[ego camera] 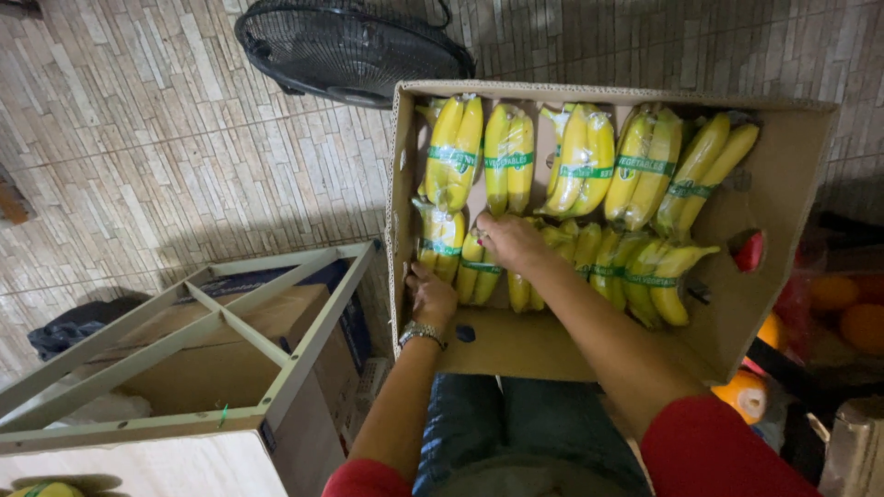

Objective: Packing bunches of bananas from a table into a cardboard box for shipping.

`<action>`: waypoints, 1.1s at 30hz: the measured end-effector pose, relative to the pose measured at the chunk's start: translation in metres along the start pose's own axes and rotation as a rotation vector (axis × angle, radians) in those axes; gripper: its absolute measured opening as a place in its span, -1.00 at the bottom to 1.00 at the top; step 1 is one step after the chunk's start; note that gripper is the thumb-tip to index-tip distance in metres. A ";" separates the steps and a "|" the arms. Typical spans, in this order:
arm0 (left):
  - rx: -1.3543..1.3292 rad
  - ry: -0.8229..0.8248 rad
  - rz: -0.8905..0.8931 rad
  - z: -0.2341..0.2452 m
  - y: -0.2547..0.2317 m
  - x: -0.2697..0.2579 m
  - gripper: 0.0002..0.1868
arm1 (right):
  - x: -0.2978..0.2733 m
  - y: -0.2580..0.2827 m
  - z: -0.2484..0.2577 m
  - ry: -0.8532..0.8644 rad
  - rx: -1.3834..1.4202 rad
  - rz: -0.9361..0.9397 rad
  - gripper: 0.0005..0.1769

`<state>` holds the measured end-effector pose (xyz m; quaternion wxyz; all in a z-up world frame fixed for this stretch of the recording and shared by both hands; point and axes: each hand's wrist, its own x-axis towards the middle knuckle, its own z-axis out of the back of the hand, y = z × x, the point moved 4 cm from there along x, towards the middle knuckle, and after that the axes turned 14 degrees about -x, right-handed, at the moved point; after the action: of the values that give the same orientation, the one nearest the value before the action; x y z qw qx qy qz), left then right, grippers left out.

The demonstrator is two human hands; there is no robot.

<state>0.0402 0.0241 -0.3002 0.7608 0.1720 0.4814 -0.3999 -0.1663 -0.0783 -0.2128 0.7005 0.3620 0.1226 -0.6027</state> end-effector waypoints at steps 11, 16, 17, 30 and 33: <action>0.037 0.204 -0.161 0.027 -0.014 -0.087 -0.16 | -0.063 0.041 0.002 -0.512 -0.250 0.204 -0.95; -1.059 0.286 0.374 0.111 -0.104 -0.214 -0.05 | -0.148 0.079 0.053 -0.522 -0.211 0.070 -0.94; -1.270 0.266 0.412 0.109 -0.115 -0.221 0.01 | -0.165 0.078 0.062 -0.530 -0.086 -0.036 -0.90; -0.797 0.332 -0.092 0.082 -0.108 -0.086 -0.28 | -0.204 0.065 -0.030 -0.113 0.448 -0.288 -0.71; -0.492 0.231 -0.203 0.064 -0.094 -0.061 0.00 | -0.199 0.056 -0.035 -0.040 0.389 -0.300 -0.67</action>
<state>-0.0075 -0.0485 -0.2053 0.6760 -0.0224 0.6620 -0.3229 -0.1536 0.0960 -0.0969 0.5224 0.4557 0.0425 -0.7194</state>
